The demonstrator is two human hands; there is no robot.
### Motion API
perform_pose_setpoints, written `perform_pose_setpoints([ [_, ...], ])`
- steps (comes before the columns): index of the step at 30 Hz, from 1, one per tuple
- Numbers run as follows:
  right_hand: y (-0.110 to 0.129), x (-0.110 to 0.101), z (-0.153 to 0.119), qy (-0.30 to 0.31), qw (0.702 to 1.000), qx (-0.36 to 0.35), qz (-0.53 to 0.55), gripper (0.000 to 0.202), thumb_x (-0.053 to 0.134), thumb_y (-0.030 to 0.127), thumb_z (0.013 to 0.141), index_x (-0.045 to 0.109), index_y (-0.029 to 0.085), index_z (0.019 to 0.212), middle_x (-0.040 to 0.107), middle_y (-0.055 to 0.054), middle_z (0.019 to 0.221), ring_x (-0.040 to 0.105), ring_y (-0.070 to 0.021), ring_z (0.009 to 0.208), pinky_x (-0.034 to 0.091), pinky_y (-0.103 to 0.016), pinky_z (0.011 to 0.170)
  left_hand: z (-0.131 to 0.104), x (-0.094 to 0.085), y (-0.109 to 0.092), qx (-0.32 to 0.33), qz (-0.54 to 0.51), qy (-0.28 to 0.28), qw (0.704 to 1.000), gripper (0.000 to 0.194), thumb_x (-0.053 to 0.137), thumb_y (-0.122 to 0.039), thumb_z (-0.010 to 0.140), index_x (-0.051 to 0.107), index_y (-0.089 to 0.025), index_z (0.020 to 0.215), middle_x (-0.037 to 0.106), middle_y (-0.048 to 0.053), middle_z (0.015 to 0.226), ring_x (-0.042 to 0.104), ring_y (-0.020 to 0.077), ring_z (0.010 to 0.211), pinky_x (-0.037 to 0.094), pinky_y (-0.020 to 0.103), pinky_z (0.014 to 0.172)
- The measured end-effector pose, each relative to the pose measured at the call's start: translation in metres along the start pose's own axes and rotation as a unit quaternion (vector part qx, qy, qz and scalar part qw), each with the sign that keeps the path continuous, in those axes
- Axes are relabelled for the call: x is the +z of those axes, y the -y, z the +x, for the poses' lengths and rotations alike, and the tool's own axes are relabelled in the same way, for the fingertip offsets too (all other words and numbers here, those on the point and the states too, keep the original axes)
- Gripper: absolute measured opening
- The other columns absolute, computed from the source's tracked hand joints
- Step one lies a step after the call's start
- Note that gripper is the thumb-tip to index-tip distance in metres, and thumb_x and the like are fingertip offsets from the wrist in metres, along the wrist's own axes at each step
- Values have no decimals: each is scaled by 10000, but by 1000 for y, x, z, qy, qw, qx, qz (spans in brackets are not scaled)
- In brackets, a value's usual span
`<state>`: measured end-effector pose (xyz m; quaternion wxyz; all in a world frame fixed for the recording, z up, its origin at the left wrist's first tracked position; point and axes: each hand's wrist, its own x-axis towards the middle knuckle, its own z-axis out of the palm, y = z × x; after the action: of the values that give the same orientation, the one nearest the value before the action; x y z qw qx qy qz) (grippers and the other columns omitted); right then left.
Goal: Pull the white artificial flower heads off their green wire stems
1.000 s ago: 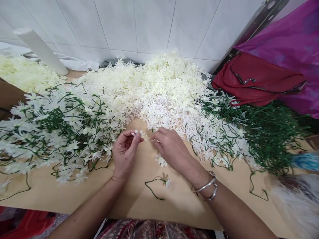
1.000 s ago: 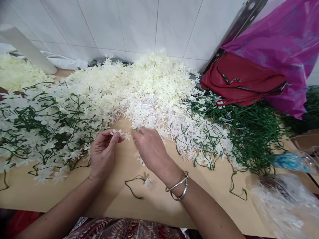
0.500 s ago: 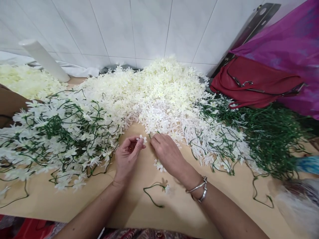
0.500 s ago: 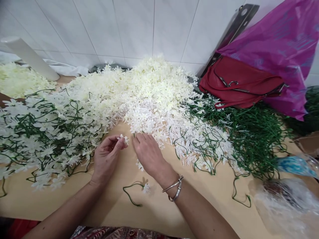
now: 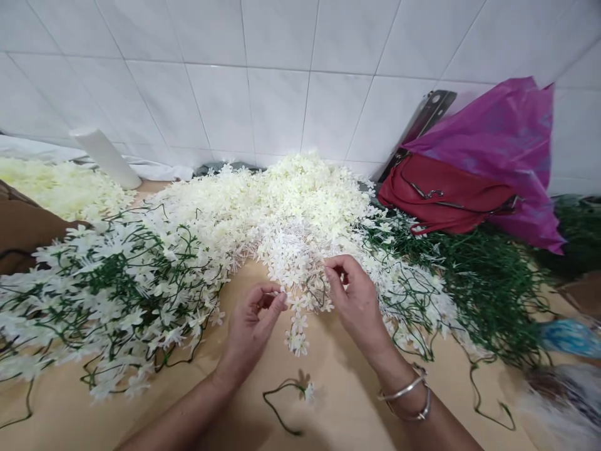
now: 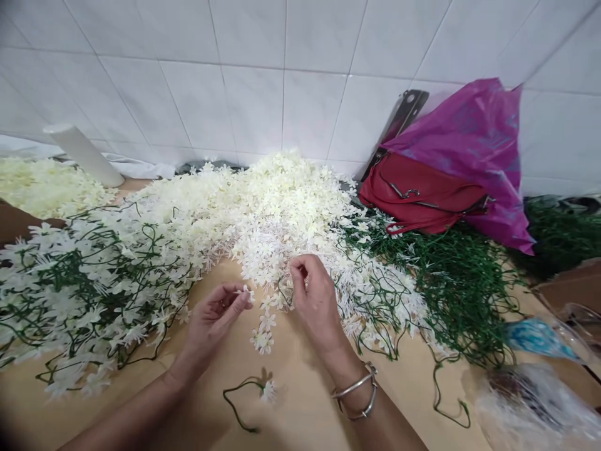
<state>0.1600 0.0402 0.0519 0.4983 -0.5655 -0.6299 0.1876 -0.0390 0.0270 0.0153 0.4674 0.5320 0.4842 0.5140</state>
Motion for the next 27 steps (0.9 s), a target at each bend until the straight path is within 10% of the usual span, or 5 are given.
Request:
perform_pose_setpoints([
  [10, 4, 12, -20, -60, 922, 214, 315, 273, 800, 342, 799, 639, 229, 988, 688, 19, 772, 696, -168, 718, 539, -309, 722, 34, 43, -18, -110, -139, 1, 984, 395, 898, -476, 695, 727, -162, 863, 748, 22, 767, 732, 175, 728, 585, 290, 711],
  [27, -4, 28, -36, -109, 969, 106, 192, 62, 743, 188, 851, 687, 211, 837, 682, 7, 796, 605, -156, 768, 507, -303, 756, 17, 48, -10, -127, -195, 53, 971, 348, 865, -468, 759, 809, -171, 932, 775, 22, 795, 712, 155, 741, 626, 297, 769],
])
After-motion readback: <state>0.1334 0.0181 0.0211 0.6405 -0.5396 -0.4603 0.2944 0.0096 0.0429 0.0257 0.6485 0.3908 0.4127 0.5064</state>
